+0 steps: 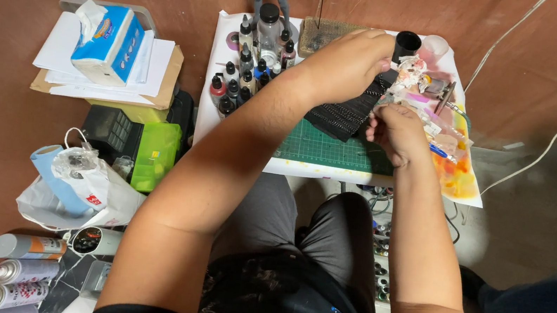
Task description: The person assembles a figurine by attaching a black rectangular piece to the back of a red and black figure using a blue-handled tool. They rotate the figure to align the parts and press them together, then use the tool to secure the connection.
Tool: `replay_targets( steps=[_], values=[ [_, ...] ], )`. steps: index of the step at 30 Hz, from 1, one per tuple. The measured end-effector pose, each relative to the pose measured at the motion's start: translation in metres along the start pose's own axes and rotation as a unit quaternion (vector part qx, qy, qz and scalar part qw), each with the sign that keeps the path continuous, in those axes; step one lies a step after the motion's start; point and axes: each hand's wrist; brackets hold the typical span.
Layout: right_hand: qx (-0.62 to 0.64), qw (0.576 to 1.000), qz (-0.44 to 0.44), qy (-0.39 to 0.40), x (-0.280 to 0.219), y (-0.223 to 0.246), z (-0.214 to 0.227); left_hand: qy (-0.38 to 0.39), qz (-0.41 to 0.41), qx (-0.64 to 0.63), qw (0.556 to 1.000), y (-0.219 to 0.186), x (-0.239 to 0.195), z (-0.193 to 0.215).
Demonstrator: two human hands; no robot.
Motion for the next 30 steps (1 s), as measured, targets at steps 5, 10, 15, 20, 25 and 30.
replay_targets(
  steps=[5,10,15,20,25,30],
  values=[
    [-0.215,0.972,0.045,-0.083,-0.015,0.004,-0.021,-0.003,-0.011,0.002,1.000,0.002,0.001,0.000],
    [-0.282,0.954,0.058,-0.090,-0.021,0.001,-0.021,-0.008,-0.009,0.010,1.000,0.008,0.003,-0.006],
    [-0.393,0.883,0.208,-0.151,-0.035,-0.007,-0.023,-0.012,0.000,0.016,1.000,0.010,0.003,-0.007],
    [-0.593,0.702,0.381,-0.105,-0.042,-0.026,-0.034,-0.024,-0.015,0.022,0.999,0.013,0.005,-0.008],
    [-0.654,0.603,0.437,-0.134,-0.031,-0.033,-0.037,-0.016,0.001,0.011,1.000,0.005,0.003,-0.002],
    [-0.662,0.554,0.473,-0.177,-0.026,-0.031,-0.037,0.003,0.008,0.009,1.000,0.003,0.002,-0.002]
  ],
)
Point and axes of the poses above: each hand's wrist, its own x-axis towards the middle knuckle, its own z-axis out of the back of the hand, y = z × x, and after that the axes turned 13 degrees about y, right-handed
